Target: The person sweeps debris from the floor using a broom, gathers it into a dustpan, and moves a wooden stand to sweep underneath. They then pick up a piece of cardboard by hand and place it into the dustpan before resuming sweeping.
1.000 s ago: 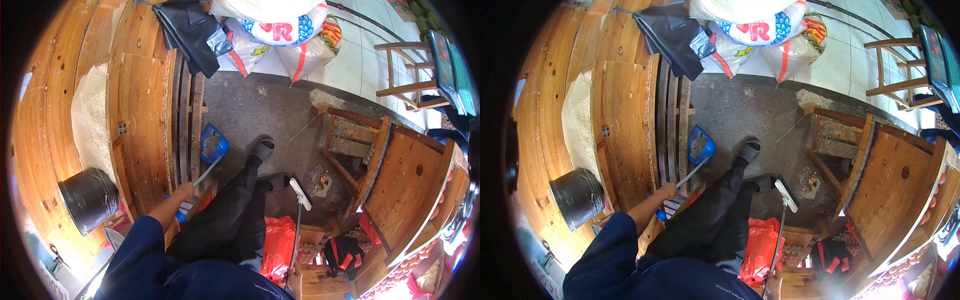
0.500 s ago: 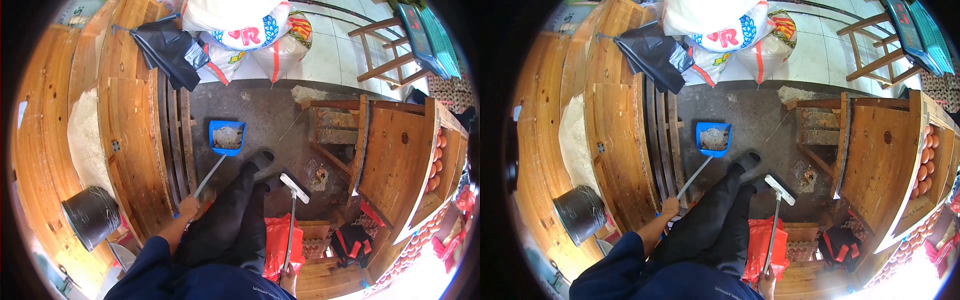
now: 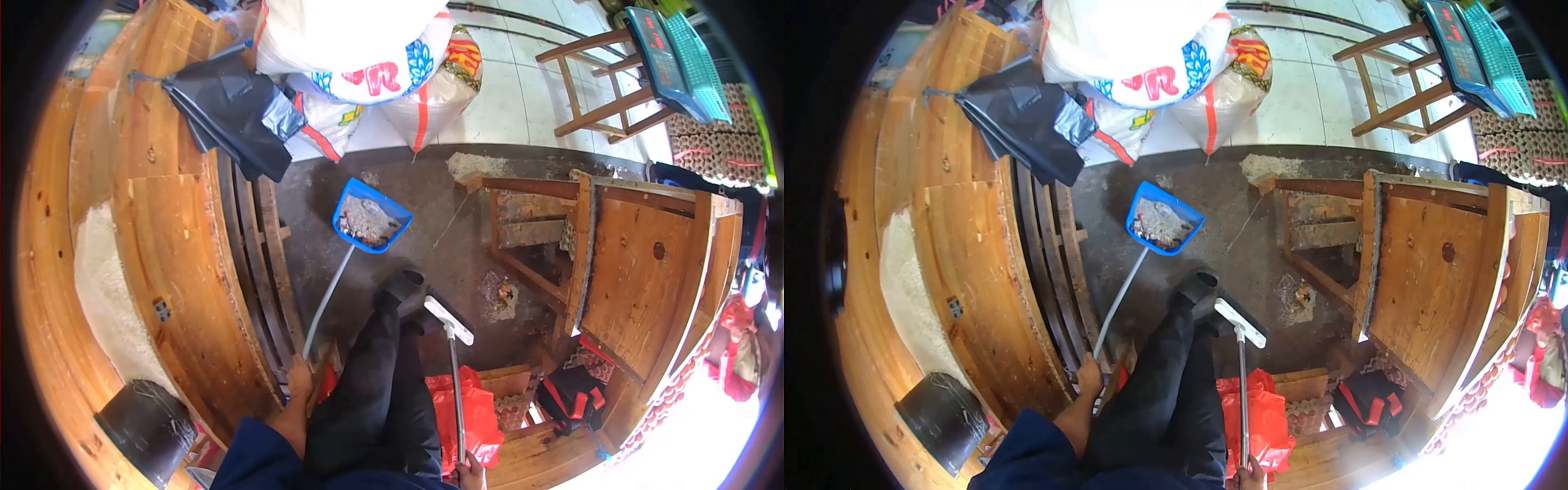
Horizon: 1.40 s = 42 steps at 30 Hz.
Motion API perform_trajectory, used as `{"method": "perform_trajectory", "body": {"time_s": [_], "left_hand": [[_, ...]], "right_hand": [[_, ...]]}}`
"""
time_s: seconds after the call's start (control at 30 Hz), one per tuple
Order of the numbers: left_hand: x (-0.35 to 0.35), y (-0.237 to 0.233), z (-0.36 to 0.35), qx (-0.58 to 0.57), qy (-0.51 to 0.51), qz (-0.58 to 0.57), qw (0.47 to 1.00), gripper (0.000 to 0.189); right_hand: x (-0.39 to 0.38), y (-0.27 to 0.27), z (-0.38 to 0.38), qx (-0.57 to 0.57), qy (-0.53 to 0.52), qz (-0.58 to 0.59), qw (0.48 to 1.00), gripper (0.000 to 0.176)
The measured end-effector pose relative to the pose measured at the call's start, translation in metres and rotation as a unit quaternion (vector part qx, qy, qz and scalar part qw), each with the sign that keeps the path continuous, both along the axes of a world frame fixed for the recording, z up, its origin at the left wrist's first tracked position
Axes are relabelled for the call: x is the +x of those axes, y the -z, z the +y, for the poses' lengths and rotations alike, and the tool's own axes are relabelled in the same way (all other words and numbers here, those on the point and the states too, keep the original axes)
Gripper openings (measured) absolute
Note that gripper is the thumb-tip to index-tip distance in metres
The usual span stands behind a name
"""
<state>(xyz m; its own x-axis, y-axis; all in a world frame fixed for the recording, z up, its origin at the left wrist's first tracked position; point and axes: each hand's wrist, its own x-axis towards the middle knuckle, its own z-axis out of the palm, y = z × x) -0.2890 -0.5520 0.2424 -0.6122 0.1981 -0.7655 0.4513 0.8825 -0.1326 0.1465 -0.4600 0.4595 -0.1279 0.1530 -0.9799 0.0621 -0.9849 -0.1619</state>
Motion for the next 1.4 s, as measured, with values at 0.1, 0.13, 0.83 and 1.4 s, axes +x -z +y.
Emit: {"method": "perform_trajectory", "body": {"time_s": [0.1, 0.13, 0.83, 1.4], "left_hand": [[0.007, 0.0, 0.006, 0.009, -0.018, -0.012, 1.0, 0.023], [0.009, 0.004, 0.003, 0.005, -0.021, -0.017, 1.0, 0.023], [-0.004, 0.041, 0.002, 0.067, -0.017, -0.072, 0.995, 0.026], [-0.006, 0.053, -0.002, 0.069, 0.022, -0.067, 0.995, 0.028]], "right_hand": [[-0.006, -0.004, 0.006, 0.016, 0.106, 0.034, 0.994, 0.05], [-0.004, -0.001, 0.005, 0.006, 0.11, 0.018, 0.994, 0.051], [-0.038, 0.01, 0.075, -0.048, -0.126, -0.221, 0.966, 0.04], [-0.034, 0.018, 0.059, -0.086, -0.077, -0.149, 0.982, 0.039]]}}
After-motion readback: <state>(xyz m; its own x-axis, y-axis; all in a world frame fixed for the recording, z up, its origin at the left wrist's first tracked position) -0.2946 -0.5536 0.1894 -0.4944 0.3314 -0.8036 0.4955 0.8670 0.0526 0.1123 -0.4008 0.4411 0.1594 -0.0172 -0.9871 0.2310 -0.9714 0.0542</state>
